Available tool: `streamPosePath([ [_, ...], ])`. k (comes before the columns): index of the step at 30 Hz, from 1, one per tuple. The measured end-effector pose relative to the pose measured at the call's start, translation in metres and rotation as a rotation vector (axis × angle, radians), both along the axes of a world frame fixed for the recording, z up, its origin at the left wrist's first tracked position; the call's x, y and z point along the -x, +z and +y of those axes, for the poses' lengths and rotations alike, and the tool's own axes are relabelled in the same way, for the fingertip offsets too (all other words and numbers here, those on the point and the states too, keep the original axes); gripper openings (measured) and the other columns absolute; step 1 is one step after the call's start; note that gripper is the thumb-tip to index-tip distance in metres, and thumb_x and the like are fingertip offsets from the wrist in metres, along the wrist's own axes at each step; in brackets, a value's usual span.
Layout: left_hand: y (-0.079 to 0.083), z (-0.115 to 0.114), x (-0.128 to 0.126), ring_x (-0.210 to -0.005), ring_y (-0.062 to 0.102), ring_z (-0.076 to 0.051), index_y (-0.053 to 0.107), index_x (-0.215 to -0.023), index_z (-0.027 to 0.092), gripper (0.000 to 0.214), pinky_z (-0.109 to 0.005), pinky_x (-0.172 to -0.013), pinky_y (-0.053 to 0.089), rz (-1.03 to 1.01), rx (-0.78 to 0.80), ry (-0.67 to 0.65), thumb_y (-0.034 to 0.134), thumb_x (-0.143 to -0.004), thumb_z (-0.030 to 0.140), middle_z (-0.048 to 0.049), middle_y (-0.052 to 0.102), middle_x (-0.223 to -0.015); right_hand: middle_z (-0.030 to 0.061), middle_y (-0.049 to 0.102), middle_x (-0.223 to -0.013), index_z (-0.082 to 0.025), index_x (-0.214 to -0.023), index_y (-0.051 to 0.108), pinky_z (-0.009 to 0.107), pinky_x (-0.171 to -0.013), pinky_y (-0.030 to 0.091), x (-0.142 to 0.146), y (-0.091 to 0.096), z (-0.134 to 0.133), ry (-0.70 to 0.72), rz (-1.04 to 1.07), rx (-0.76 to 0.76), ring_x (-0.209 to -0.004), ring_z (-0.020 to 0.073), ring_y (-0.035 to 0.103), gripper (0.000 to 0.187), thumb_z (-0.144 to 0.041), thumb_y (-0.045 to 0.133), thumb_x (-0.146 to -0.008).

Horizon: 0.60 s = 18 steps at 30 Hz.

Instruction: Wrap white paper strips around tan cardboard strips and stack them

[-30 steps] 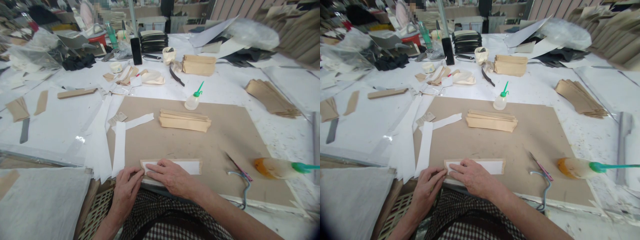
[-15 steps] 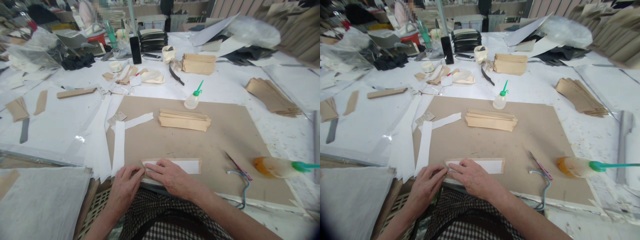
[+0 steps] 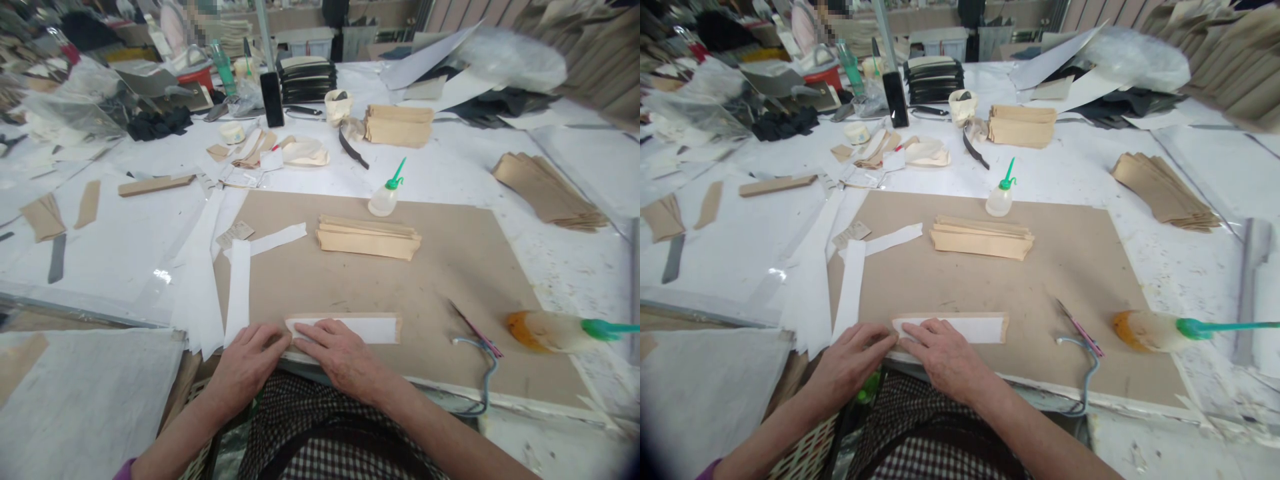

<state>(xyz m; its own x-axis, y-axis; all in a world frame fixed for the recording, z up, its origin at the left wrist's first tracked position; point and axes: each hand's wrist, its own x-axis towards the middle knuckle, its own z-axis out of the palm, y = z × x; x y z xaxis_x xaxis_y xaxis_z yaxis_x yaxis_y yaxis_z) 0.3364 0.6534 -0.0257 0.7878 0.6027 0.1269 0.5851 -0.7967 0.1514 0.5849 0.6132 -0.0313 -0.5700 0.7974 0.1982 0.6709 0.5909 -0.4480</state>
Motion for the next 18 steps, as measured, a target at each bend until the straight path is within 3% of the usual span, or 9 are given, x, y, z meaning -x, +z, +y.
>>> streamPosePath([
  [5,-0.003,-0.007,-0.002,-0.097,0.056,-0.021,0.063,-0.123,0.022,0.032,-0.033,-0.084,0.049,-0.172,0.127,0.066,0.05,-0.097,0.01,-0.0082,0.062,-0.109,0.0065,0.053,-0.147,-0.018,-0.137,0.056,0.04,-0.102,0.047,0.0,0.0,-0.001,-0.003,-0.014,0.009,-0.115,0.0245,0.05,0.053,-0.001,0.057,-0.087],
  [13,-0.004,-0.014,-0.003,-0.096,0.056,-0.025,0.064,-0.122,0.021,0.035,-0.039,-0.085,0.049,-0.104,0.044,0.06,0.05,-0.093,0.008,-0.0087,0.065,-0.11,0.0073,0.05,-0.149,-0.02,-0.143,0.05,0.043,-0.104,0.044,0.005,0.001,-0.005,-0.018,-0.054,0.027,-0.119,0.0264,0.048,0.059,-0.003,0.06,-0.088],
  [18,0.0,-0.007,-0.004,-0.099,0.059,-0.02,0.064,-0.118,0.019,0.03,-0.029,-0.085,0.051,-0.278,0.144,0.09,0.048,-0.096,0.008,-0.0081,0.062,-0.108,0.0078,0.048,-0.151,-0.018,-0.144,0.048,0.043,-0.103,0.043,0.009,0.001,-0.007,-0.045,-0.095,0.05,-0.118,0.027,0.045,0.055,-0.008,0.059,-0.092],
])
